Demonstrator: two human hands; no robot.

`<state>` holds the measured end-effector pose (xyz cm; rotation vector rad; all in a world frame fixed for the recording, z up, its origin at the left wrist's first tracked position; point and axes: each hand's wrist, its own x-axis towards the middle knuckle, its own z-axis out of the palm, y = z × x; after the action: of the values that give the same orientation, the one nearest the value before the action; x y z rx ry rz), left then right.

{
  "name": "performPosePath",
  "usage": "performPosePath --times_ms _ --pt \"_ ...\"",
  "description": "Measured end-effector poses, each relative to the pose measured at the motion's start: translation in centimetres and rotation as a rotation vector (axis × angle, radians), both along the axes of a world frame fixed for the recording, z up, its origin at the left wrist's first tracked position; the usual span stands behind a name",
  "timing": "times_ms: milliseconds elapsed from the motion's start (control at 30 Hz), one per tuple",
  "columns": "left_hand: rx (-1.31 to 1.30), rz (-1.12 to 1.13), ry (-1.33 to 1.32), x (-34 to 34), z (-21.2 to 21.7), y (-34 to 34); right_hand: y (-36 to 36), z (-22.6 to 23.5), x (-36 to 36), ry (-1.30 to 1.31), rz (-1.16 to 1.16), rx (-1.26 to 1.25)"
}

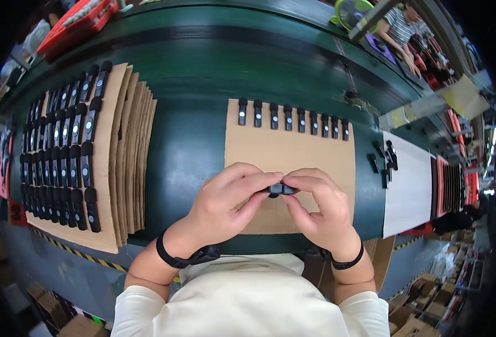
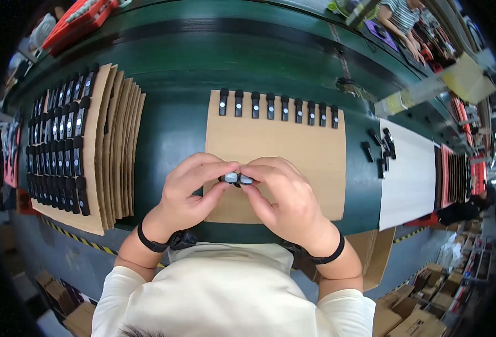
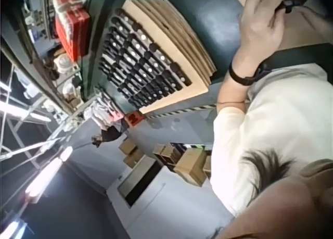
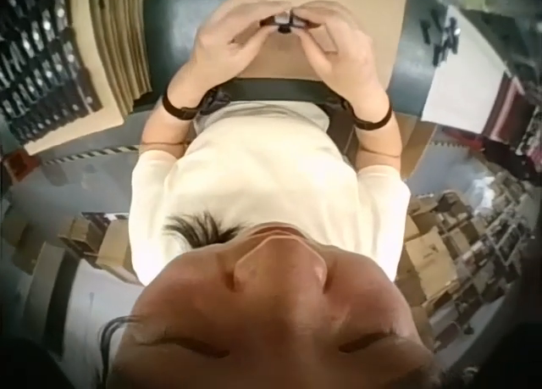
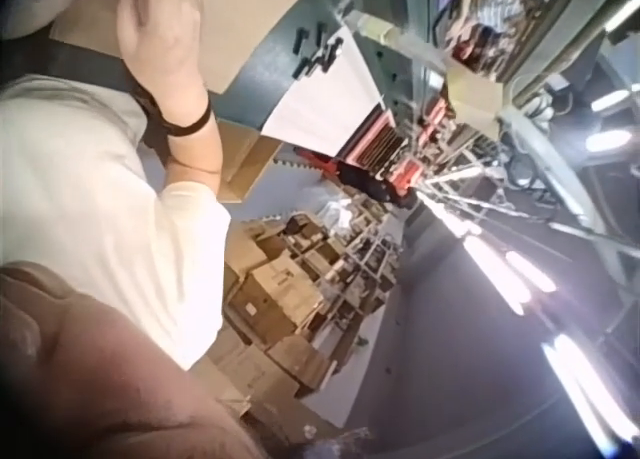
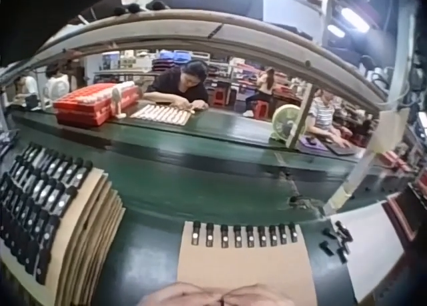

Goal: The person picks up a microphone, turns it over, and places it onto a cardboard sheet, repeating this process to arrange them in rows.

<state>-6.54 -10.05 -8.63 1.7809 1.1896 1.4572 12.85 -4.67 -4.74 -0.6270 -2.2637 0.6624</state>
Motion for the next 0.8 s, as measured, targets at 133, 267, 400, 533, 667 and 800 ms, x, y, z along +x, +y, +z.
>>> performPosePath --times_ms 133,267,400,533,667,800 --pt "0.001 0.113 0.175 -1.5 -0.8 1.3 2.1 -2.0 -0.7 0.01 -0.043 -0.126" --pt "0.001 0.266 0.317 -2.1 -2.5 2.8 4.3 -4.5 -1.5 -0.023 -0.041 -0.154" --pt "0.055 0.307 0.459 -2.6 -4.4 4.5 6.2 -6.9 -2.3 -0.088 -0.036 0.014" --pt "0.079 0.273 0.599 -3.0 -5.7 4.9 6.8 -8.9 -2.5 -0.171 -0.048 0.121" --pt "-0.034 0.197 0.601 -2.9 -6.3 4.5 7.2 -9.8 -2.5 -0.214 0.076 0.11" --pt "-0.111 0.168 0.56 -2.8 -6.2 4.3 7.2 -10.2 -2.6 -0.249 0.084 0.025"
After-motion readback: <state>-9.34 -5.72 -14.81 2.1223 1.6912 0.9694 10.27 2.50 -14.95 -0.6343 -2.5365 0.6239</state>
